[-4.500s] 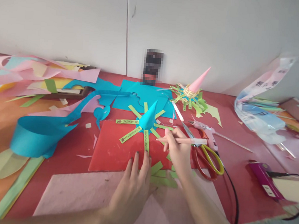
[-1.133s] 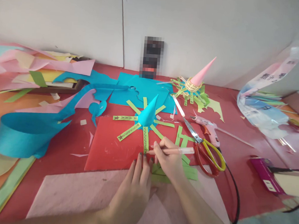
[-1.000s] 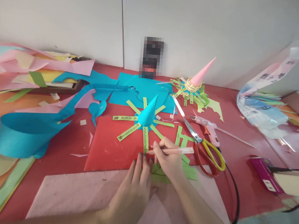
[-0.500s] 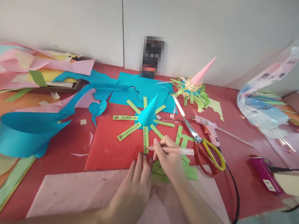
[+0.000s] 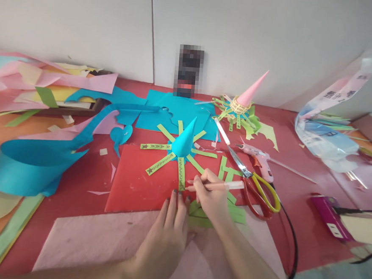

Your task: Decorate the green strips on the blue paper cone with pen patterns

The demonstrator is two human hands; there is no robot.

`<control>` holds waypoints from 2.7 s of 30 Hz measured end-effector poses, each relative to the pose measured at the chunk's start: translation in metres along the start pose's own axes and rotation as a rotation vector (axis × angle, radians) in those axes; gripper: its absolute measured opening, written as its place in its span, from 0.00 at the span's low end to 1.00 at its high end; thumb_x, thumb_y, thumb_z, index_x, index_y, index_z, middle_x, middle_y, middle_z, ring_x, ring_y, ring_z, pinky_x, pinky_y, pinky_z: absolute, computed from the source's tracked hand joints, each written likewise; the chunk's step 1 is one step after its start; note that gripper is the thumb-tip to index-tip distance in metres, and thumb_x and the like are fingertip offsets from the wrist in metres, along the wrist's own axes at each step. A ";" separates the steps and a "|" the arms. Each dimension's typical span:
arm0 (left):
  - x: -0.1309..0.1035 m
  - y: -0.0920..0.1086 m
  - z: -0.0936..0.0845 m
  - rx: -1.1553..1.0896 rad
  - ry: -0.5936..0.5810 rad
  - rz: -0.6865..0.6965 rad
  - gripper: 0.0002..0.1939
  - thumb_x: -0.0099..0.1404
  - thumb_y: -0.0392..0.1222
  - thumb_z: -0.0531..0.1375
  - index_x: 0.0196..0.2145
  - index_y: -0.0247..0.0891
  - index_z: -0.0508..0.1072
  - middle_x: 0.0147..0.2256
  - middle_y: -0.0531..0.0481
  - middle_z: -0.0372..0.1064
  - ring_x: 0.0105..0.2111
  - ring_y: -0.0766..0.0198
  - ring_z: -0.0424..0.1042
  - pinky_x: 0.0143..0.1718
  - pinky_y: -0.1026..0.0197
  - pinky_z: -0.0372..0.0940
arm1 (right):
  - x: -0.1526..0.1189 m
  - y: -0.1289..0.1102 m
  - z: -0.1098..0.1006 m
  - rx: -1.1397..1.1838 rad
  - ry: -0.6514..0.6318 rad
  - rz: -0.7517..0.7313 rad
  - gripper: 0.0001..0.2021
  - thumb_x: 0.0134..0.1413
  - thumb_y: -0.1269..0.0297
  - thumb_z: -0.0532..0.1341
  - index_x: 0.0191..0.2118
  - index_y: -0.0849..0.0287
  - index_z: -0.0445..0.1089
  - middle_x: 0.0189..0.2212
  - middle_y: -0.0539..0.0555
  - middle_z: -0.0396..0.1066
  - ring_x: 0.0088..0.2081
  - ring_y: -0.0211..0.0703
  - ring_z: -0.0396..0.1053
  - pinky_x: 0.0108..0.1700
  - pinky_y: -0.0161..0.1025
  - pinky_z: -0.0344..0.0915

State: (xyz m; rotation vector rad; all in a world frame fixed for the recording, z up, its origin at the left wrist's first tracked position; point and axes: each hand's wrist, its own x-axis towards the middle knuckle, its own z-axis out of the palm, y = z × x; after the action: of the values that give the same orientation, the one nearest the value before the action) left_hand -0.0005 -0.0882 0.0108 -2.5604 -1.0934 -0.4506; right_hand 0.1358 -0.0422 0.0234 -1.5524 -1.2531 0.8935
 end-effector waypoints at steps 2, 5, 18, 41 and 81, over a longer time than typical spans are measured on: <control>0.000 0.000 0.000 0.001 -0.012 0.009 0.27 0.58 0.52 0.60 0.46 0.25 0.72 0.46 0.36 0.69 0.49 0.48 0.66 0.49 0.53 0.59 | 0.000 0.000 0.000 0.007 0.001 0.000 0.16 0.55 0.62 0.56 0.20 0.54 0.52 0.09 0.42 0.52 0.26 0.44 0.75 0.26 0.34 0.70; -0.001 0.000 0.000 0.004 -0.015 0.009 0.26 0.59 0.51 0.59 0.46 0.25 0.72 0.46 0.36 0.69 0.49 0.48 0.66 0.49 0.52 0.59 | 0.000 0.000 0.000 0.010 -0.008 -0.014 0.16 0.56 0.61 0.55 0.20 0.54 0.52 0.09 0.42 0.53 0.26 0.43 0.75 0.26 0.33 0.69; 0.001 0.000 -0.002 0.017 -0.007 0.008 0.24 0.63 0.49 0.54 0.47 0.25 0.72 0.46 0.36 0.69 0.48 0.49 0.67 0.49 0.53 0.59 | -0.001 -0.001 0.000 -0.027 -0.055 -0.005 0.16 0.56 0.55 0.56 0.21 0.55 0.55 0.11 0.45 0.62 0.26 0.44 0.75 0.26 0.34 0.69; 0.002 -0.001 -0.003 0.035 0.004 0.012 0.23 0.64 0.49 0.53 0.46 0.27 0.73 0.45 0.38 0.71 0.47 0.50 0.69 0.47 0.54 0.62 | 0.000 -0.004 0.000 -0.002 -0.006 0.006 0.17 0.56 0.55 0.56 0.21 0.55 0.54 0.09 0.43 0.57 0.25 0.44 0.75 0.22 0.32 0.66; 0.000 -0.001 -0.002 0.027 -0.013 0.023 0.24 0.63 0.48 0.54 0.48 0.25 0.71 0.45 0.37 0.70 0.48 0.48 0.67 0.48 0.53 0.61 | 0.002 0.000 0.001 0.036 -0.011 0.015 0.16 0.56 0.60 0.56 0.20 0.55 0.53 0.10 0.42 0.56 0.23 0.43 0.74 0.24 0.33 0.66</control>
State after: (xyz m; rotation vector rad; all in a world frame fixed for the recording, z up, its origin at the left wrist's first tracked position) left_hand -0.0016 -0.0886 0.0128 -2.5532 -1.0656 -0.4119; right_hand 0.1354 -0.0403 0.0229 -1.5322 -1.2289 0.9301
